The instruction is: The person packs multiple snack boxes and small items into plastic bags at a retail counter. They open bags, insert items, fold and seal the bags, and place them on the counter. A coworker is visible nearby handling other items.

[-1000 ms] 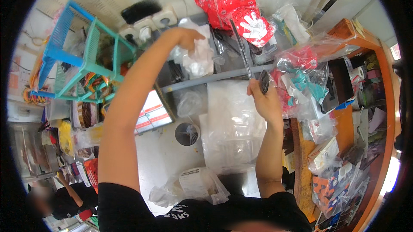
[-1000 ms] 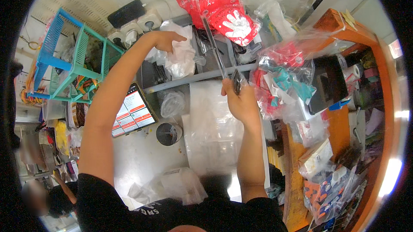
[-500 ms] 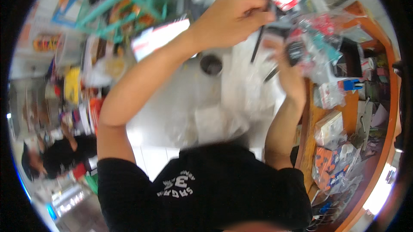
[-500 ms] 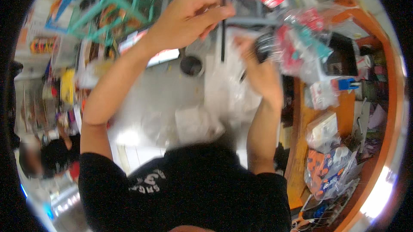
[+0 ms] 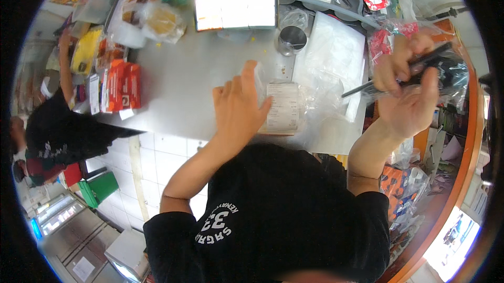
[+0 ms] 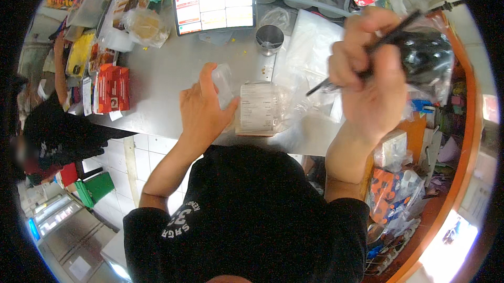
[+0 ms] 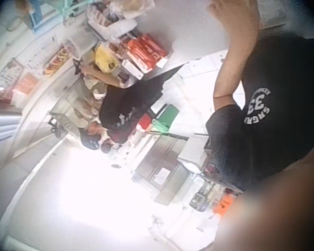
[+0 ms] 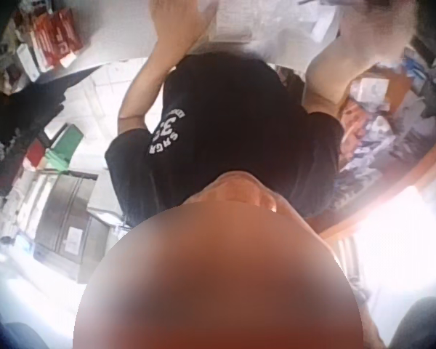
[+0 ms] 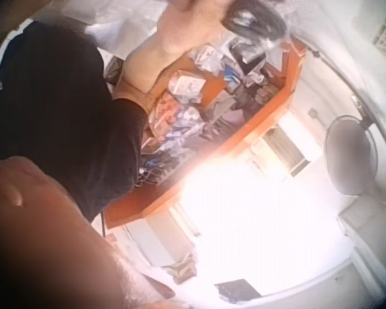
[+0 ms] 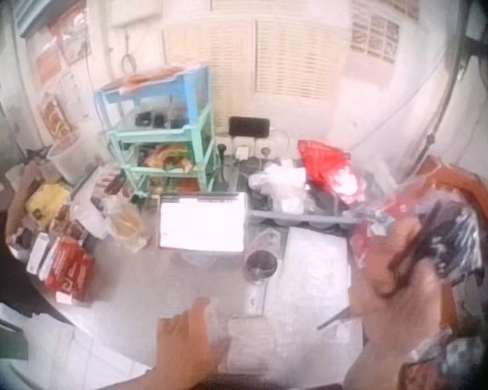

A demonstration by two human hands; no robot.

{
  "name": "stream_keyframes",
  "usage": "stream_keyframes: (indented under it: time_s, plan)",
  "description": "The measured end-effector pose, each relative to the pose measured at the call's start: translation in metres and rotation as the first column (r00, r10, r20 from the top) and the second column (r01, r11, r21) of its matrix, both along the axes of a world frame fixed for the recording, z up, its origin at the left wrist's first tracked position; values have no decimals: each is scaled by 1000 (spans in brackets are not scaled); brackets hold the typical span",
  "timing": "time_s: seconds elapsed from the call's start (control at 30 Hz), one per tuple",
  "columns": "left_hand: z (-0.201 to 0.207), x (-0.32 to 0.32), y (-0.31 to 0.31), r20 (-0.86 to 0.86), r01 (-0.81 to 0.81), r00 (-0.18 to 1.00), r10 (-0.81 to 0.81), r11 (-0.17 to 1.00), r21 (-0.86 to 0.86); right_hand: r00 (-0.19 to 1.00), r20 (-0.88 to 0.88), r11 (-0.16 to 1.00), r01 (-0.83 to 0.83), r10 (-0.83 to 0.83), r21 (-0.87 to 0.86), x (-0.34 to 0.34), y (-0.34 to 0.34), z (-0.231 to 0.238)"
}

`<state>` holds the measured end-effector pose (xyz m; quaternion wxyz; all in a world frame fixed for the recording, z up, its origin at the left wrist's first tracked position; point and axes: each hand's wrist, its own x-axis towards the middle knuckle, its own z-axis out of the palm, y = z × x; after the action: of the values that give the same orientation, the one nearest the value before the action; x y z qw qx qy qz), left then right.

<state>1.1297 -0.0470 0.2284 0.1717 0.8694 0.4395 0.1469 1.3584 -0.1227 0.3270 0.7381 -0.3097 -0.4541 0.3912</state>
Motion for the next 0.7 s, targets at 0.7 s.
stream_keyframes:
  time_s: [0.7]
  plan:
    - [-56, -24, -19, 553, 46, 824, 125, 957, -285, 957, 93, 957, -263, 275, -123, -39, 1, -10]
